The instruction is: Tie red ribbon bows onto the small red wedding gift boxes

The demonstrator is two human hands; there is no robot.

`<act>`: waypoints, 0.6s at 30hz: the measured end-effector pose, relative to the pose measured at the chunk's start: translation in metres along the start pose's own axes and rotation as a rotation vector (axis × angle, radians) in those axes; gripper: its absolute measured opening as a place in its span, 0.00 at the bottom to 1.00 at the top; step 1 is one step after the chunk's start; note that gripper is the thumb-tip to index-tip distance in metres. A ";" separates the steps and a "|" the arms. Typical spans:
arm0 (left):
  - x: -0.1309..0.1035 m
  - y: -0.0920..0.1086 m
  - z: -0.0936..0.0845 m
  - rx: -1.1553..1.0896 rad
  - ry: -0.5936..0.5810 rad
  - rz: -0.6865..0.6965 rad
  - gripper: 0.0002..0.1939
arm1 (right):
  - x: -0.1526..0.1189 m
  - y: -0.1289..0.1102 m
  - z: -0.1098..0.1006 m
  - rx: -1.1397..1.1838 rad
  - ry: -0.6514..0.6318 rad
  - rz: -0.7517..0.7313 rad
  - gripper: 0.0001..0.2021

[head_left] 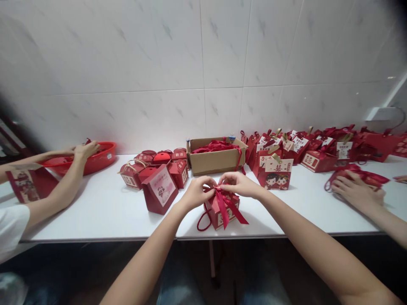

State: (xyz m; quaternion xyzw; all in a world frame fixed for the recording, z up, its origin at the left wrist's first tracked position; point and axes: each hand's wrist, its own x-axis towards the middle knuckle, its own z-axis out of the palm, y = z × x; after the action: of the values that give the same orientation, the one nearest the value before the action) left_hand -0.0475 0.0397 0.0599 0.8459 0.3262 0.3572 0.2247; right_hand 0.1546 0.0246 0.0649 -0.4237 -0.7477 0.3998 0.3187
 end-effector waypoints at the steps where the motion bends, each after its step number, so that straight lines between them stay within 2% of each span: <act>1: 0.001 0.000 0.000 0.005 -0.002 -0.001 0.06 | -0.002 -0.001 -0.001 -0.047 -0.018 -0.045 0.13; 4: 0.003 -0.001 -0.001 0.025 -0.009 -0.001 0.06 | -0.004 -0.004 -0.003 -0.224 -0.030 -0.176 0.10; 8: 0.005 -0.004 -0.002 0.067 -0.028 0.014 0.06 | -0.004 -0.005 -0.005 -0.381 -0.072 -0.273 0.14; 13: 0.007 -0.007 -0.006 0.132 -0.048 0.038 0.07 | -0.004 0.002 -0.008 -0.429 -0.175 -0.292 0.20; 18: 0.007 -0.008 -0.008 0.170 -0.067 0.056 0.08 | -0.009 0.000 -0.009 -0.391 -0.192 -0.326 0.19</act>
State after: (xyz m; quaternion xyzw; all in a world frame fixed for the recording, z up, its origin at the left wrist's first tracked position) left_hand -0.0532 0.0513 0.0629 0.8822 0.3238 0.3057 0.1529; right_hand 0.1663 0.0199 0.0681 -0.3113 -0.8958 0.2297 0.2187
